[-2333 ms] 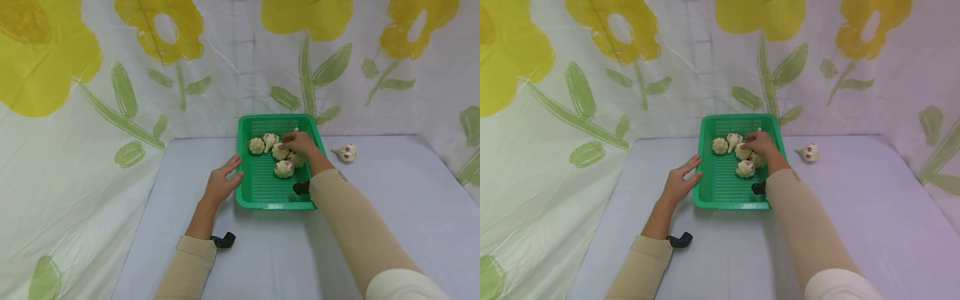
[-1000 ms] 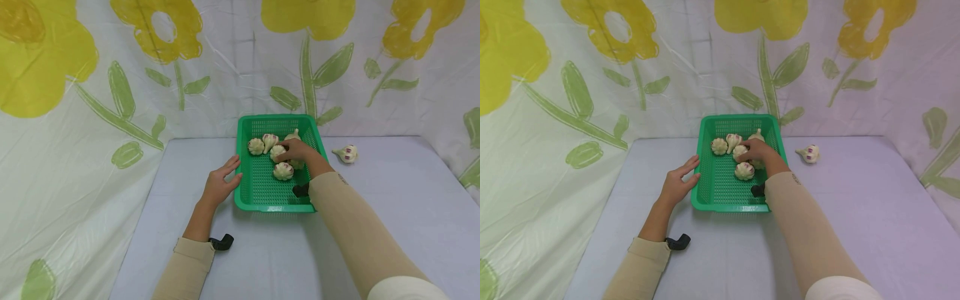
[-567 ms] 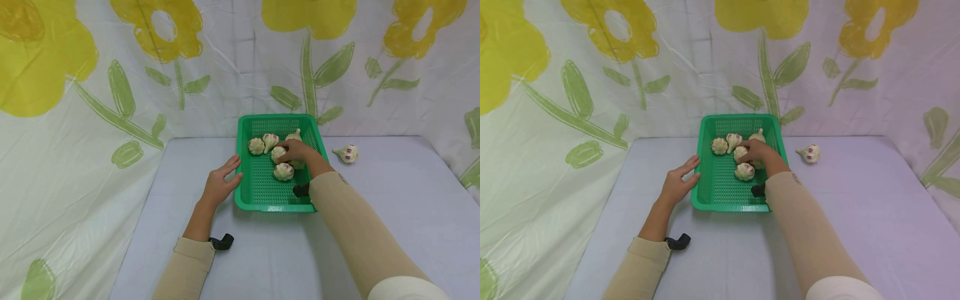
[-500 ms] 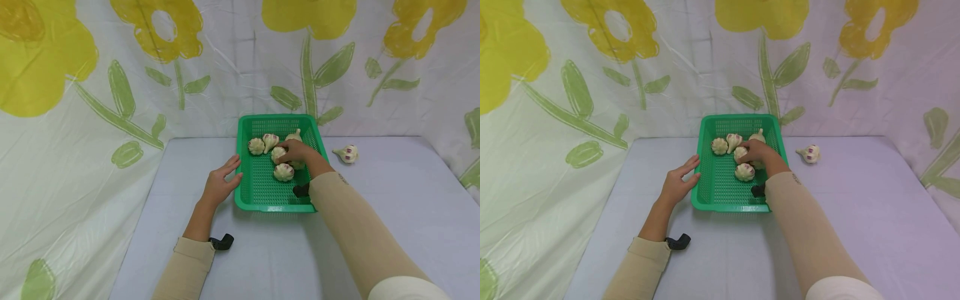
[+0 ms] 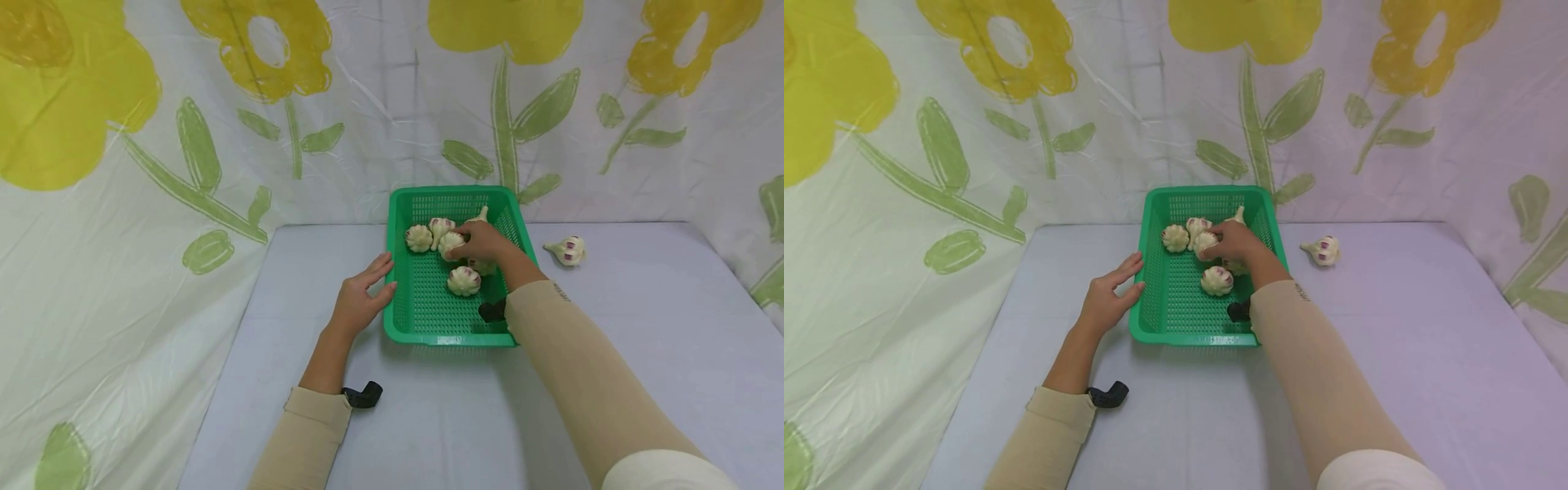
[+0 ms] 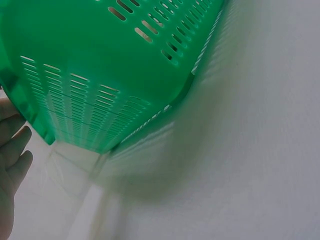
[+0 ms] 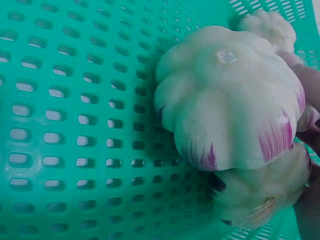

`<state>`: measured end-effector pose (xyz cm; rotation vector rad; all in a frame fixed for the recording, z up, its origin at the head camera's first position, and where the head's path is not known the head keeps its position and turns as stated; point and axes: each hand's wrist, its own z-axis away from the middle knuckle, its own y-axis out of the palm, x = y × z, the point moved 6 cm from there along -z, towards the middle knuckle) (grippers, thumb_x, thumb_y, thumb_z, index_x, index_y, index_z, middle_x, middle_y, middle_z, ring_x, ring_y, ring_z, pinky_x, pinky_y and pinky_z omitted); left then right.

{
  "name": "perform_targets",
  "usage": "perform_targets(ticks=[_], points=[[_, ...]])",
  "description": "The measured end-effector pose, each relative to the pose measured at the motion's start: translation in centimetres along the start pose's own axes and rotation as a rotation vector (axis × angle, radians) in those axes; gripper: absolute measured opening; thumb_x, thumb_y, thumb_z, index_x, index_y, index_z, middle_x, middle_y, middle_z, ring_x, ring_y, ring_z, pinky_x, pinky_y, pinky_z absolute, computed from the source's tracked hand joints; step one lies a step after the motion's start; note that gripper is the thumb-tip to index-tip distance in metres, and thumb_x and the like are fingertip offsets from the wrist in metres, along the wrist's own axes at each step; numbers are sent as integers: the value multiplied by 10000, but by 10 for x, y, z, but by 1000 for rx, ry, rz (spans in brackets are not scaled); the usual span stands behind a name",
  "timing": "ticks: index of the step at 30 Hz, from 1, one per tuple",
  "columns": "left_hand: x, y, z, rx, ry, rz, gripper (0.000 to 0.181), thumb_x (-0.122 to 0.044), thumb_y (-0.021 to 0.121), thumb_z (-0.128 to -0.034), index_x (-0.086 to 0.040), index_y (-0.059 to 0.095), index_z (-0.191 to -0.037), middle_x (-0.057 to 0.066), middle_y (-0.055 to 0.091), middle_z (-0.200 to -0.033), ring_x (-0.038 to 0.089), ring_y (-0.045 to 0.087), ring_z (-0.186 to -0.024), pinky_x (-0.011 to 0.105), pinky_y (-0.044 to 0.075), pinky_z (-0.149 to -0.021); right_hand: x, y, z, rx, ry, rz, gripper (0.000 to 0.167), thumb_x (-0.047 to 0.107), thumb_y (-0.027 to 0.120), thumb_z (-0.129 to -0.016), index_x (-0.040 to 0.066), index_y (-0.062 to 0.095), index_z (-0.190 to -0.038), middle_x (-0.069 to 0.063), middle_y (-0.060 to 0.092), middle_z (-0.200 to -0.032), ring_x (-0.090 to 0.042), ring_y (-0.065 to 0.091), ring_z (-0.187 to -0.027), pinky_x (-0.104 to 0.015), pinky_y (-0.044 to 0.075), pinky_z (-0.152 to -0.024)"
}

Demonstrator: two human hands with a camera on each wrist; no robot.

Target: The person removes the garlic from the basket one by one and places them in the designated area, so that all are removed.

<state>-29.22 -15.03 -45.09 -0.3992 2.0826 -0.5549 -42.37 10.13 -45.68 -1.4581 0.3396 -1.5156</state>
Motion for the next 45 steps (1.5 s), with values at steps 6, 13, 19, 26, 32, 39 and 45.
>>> perform_targets(ticks=[6, 13, 19, 26, 32, 39, 45], points=[[-1, 0, 0, 0, 4, -9, 455, -202, 667, -928, -45, 596, -1349, 8, 517, -1464, 157, 493, -1352, 344, 442, -1076, 2, -3, 2, -20, 29, -11, 781, 454, 745, -845, 84, 462, -1472, -176, 527, -1421, -370, 517, -1258, -534, 464, -997], [-1, 0, 0, -3, 2, -9, 455, -204, 667, -926, -52, 598, -1349, 5, 518, -1463, 161, 499, -1347, 348, 447, -1071, 5, -6, 2, -52, 16, -19, 779, 485, 739, -840, 95, 479, -1462, -146, 525, -1436, -361, 500, -1285, -542, 452, -1013], [0, 0, 0, 0, -3, -2, 454, -212, 663, -930, -62, 595, -1354, -2, 516, -1465, 152, 498, -1347, 348, 444, -1075, 7, -9, 2, -99, 9, -23, 788, 533, 712, -846, 127, 466, -1476, -138, 572, -1368, -326, 547, -1218, -526, 468, -980], [0, 0, 0, -3, 1, 7, 452, -203, 666, -929, -54, 596, -1350, 12, 520, -1462, 162, 502, -1345, 347, 443, -1075, 9, -14, 3, -169, -1, -45, 774, 546, 704, -847, 161, 472, -1477, -145, 598, -1301, -302, 564, -1151, -513, 478, -936], [-1, 0, 0, -2, 1, 16, 454, -192, 674, -928, -55, 593, -1353, 11, 519, -1463, 147, 497, -1347, 340, 436, -1081, 13, -18, 4, -211, -19, -66, 767, 563, 713, -832, 148, 514, -1446, -133, 616, -1276, -285, 583, -1100, -491, 498, -897], [0, 0, 0, -3, -1, 18, 458, -189, 675, -927, -62, 590, -1358, 19, 514, -1468, 168, 496, -1350, 360, 434, -1083, 16, -21, 6, -234, -21, -117, 802, 589, 709, -821, 141, 502, -1454, -140, 596, -1333, -298, 568, -1169, -496, 502, -923], [1, 0, 0, -1, -2, 12, 453, -197, 670, -932, -56, 592, -1355, 6, 517, -1465, 149, 495, -1348, 340, 435, -1082, 21, -24, 11, -275, -35, -147, 765, 534, 717, -843, 143, 493, -1461, -141, 565, -1390, -300, 556, -1205, -495, 498, -944]])
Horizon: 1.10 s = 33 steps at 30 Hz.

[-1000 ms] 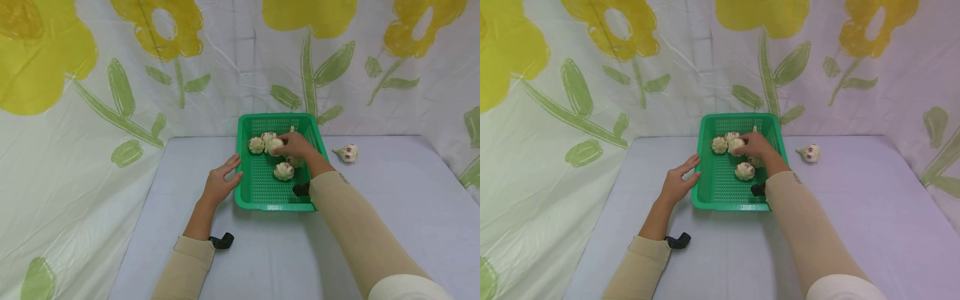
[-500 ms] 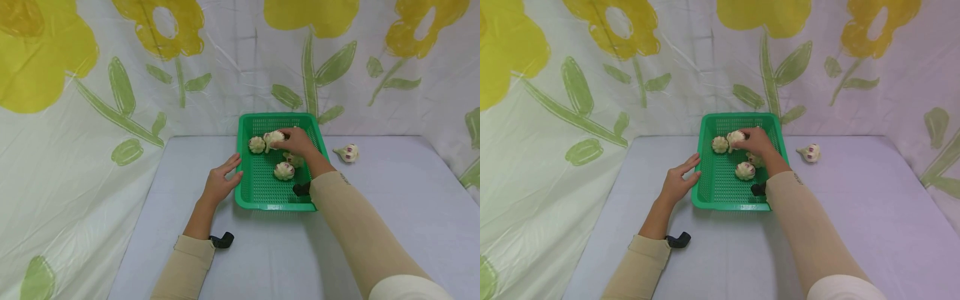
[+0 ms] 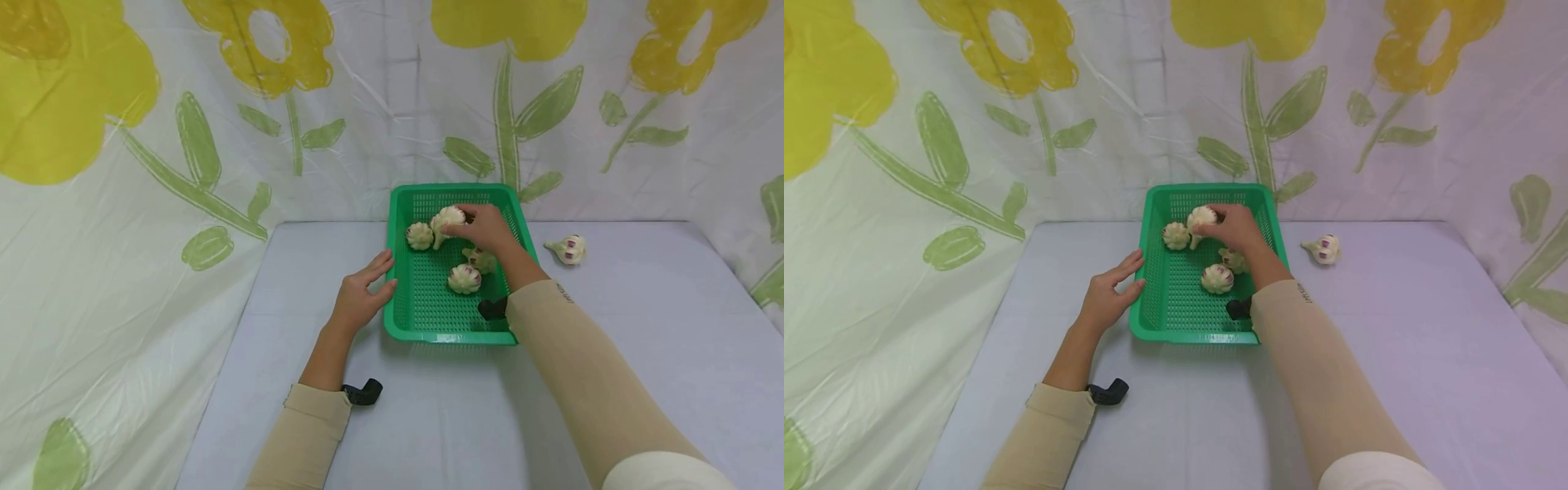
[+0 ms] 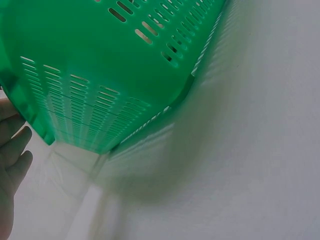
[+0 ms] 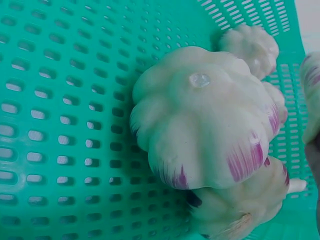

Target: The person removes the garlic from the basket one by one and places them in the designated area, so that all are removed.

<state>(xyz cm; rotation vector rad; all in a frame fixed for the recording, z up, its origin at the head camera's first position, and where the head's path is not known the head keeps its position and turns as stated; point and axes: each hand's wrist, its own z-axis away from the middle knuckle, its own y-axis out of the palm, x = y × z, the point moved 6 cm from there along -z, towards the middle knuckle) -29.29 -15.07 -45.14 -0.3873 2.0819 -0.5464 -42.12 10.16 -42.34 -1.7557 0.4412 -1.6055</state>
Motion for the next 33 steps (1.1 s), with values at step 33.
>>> perform_targets(ticks=[33], points=[[-17, -2, -2, 49, 99, -143, 392, -184, 626, -960, 3, 624, -1304, 57, 566, -1415, 177, 492, -1355, 393, 463, -1057, 16, -11, 3, -75, -28, -179, 759, 544, 733, -823, 190, 504, -1454, -77, 582, -1374, -272, 614, -1107, -442, 537, -865]])
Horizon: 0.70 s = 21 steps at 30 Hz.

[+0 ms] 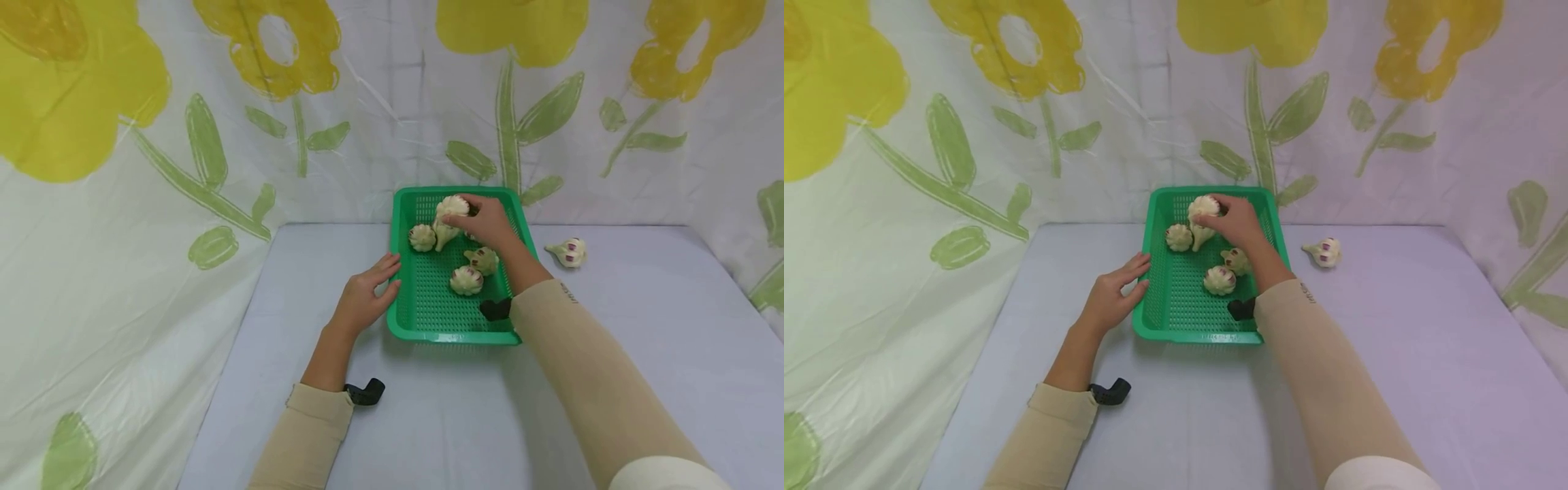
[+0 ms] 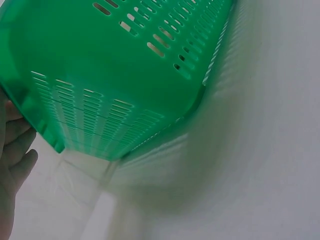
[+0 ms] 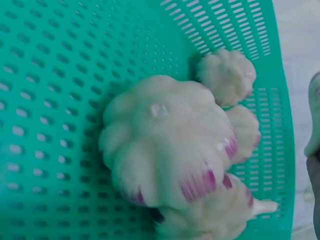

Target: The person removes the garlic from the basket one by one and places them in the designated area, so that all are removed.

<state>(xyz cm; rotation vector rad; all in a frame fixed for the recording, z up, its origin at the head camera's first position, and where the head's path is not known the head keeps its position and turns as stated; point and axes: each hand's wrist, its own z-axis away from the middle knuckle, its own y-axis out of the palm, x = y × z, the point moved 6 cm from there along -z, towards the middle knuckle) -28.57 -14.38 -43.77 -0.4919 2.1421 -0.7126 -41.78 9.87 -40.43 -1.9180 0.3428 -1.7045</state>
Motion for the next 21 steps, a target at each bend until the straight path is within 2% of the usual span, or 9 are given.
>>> perform_targets(ticks=[6, 11, 14, 18, 21], points=[[0, 0, 0, 4, -22, 8, 396, -197, 627, -961, -29, 618, -1319, 38, 564, -1418, 148, 486, -1358, 370, 458, -1063, 6, -16, 3, -11, 7, -22, 790, 532, 745, -816, 162, 487, -1464, -100, 573, -1388, -260, 560, -1245, -437, 506, -984], [-1, -1, -1, 5, -27, 15, 394, -189, 629, -958, -26, 619, -1316, 43, 566, -1415, 154, 489, -1355, 371, 457, -1064, 16, -37, 5, -11, 23, -37, 837, 540, 731, -825, 141, 433, -1497, -137, 556, -1402, -272, 521, -1307, -451, 479, -1029], [-1, -1, -1, 5, -30, 14, 393, -188, 629, -959, -26, 619, -1316, 43, 566, -1414, 155, 490, -1355, 371, 455, -1066, 23, -57, 7, -49, 10, -15, 837, 554, 716, -828, 137, 433, -1497, -145, 559, -1401, -263, 519, -1316, -432, 486, -1026], [0, 0, -1, 7, -38, 17, 393, -194, 626, -961, -34, 618, -1320, 31, 563, -1417, 136, 483, -1358, 358, 451, -1071, 28, -86, 9, -121, -13, -19, 774, 523, 717, -841, 139, 478, -1469, -150, 569, -1389, -243, 534, -1306, -327, 516, -985], [0, -1, -1, 4, -34, 25, 392, -196, 625, -961, -36, 618, -1319, 30, 564, -1417, 135, 482, -1358, 357, 453, -1069, 27, -107, 12, -163, 1, -13, 728, 511, 721, -842, 164, 513, -1447, -128, 578, -1378, -226, 538, -1302, -275, 517, -959]])
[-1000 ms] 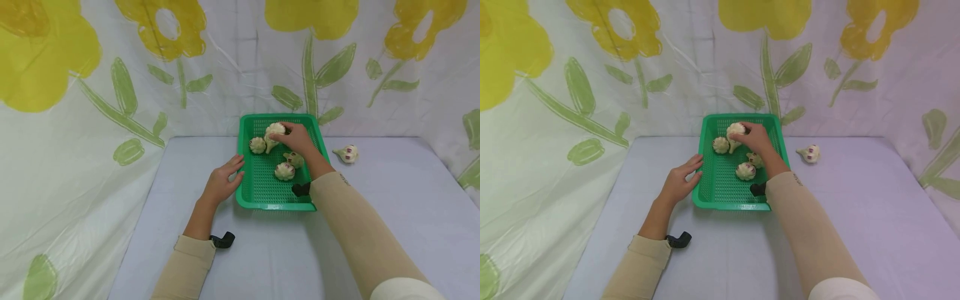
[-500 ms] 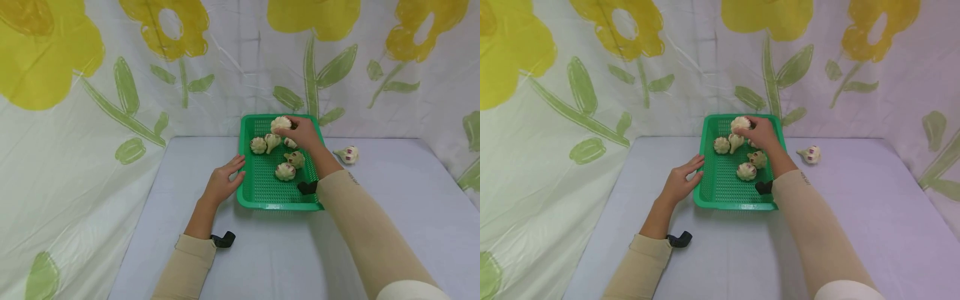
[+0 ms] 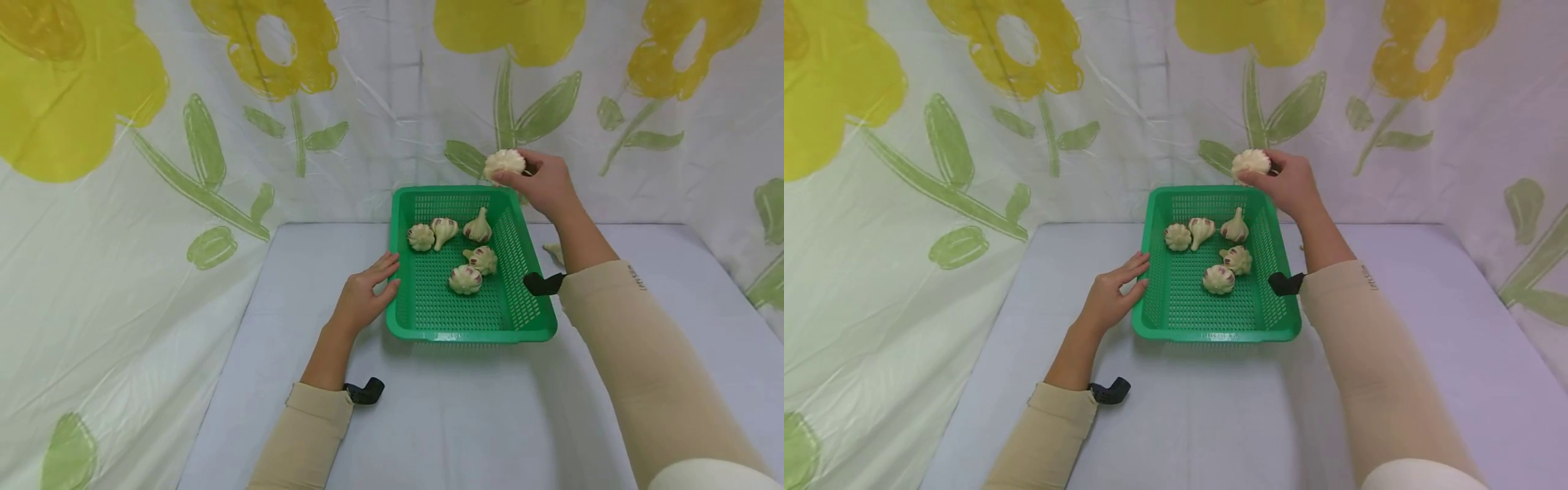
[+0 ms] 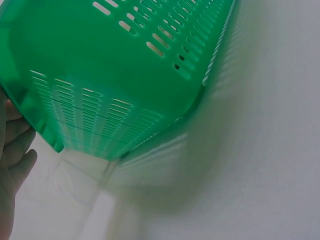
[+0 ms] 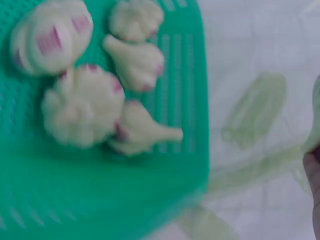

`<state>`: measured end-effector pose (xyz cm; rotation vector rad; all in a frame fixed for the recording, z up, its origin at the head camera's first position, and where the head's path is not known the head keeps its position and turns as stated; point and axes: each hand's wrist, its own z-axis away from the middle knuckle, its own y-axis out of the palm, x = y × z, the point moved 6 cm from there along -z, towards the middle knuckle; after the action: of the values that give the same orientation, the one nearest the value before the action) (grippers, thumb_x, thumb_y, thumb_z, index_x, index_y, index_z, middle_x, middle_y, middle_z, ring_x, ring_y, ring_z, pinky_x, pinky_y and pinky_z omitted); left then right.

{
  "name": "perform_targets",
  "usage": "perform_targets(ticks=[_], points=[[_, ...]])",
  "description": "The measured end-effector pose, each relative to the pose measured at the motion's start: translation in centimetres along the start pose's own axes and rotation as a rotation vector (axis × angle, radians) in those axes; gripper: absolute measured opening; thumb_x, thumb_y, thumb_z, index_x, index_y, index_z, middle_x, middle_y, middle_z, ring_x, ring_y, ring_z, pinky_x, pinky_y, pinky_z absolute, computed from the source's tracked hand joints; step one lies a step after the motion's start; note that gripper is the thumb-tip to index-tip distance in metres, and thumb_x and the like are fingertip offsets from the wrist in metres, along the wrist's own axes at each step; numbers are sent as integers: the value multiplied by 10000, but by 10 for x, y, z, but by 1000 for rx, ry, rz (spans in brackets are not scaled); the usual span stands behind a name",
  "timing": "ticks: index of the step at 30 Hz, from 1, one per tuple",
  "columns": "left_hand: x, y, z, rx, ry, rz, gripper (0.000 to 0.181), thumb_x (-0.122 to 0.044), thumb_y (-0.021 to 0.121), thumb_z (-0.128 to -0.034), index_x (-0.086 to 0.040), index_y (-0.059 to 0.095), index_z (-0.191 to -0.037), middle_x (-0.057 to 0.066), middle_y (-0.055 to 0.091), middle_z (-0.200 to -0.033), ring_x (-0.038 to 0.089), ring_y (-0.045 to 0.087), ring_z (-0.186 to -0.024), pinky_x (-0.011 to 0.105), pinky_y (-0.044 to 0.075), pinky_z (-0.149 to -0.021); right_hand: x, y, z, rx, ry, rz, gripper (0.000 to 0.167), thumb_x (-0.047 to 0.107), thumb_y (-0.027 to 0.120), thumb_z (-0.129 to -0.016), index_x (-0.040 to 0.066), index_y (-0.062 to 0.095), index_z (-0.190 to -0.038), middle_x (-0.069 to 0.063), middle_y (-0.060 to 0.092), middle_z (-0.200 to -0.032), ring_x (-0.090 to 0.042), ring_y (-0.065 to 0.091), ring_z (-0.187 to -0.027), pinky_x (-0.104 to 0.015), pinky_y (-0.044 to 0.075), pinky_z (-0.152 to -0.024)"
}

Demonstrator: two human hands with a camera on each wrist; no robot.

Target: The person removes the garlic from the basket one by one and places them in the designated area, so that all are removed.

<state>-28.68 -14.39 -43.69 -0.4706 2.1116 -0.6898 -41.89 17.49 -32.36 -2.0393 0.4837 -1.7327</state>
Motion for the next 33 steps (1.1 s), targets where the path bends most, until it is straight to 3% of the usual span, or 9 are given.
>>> perform_targets(ticks=[6, 13, 17, 25, 29, 33], points=[[4, 2, 4, -18, 13, 16, 381, -175, 641, -952, -29, 632, -1304, 44, 575, -1405, 161, 494, -1352, 376, 464, -1058, -19, -31, 6, -24, 66, 22, 696, 511, 725, -837, 222, 525, -1438, -61, 568, -1371, -191, 504, -1336, -349, 464, -1053], [8, 2, 3, -18, 11, 20, 380, -183, 630, -955, -23, 635, -1300, 52, 578, -1401, 159, 491, -1354, 367, 456, -1067, -52, -60, 17, -48, 157, 34, 729, 504, 729, -836, 210, 496, -1461, -23, 553, -1393, -151, 472, -1366, -294, 432, -1086], [8, 0, -1, -24, 24, 18, 376, -175, 633, -953, -13, 638, -1292, 63, 582, -1395, 175, 497, -1350, 385, 462, -1061, -70, -73, 23, -58, 217, 22, 745, 504, 724, -840, 223, 468, -1480, 9, 528, -1415, -141, 433, -1394, -375, 364, -1152], [8, -4, -10, -31, 17, 14, 382, -188, 627, -957, -15, 633, -1299, 43, 575, -1404, 150, 487, -1357, 379, 457, -1068, -114, -98, 34, -137, 292, 27, 764, 497, 722, -843, 194, 453, -1491, 78, 531, -1339, -53, 489, -1247, -264, 389, -1105], [8, -2, -9, -21, 7, 11, 380, -191, 628, -959, -40, 632, -1307, 34, 570, -1410, 139, 486, -1357, 373, 457, -1069, -140, -103, 43, -134, 361, 76, 809, 566, 681, -843, 223, 401, -1520, 11, 457, -1478, -114, 433, -1249, -383, 364, -1114], [8, 0, -5, -18, -1, 18, 379, -191, 629, -959, -44, 632, -1309, 34, 569, -1410, 148, 488, -1357, 386, 459, -1067, -161, -105, 52, -125, 445, 83, 887, 629, 646, -826, 225, 330, -1550, -7, 329, -1588, -201, 334, -1382, -469, 301, -1173]])
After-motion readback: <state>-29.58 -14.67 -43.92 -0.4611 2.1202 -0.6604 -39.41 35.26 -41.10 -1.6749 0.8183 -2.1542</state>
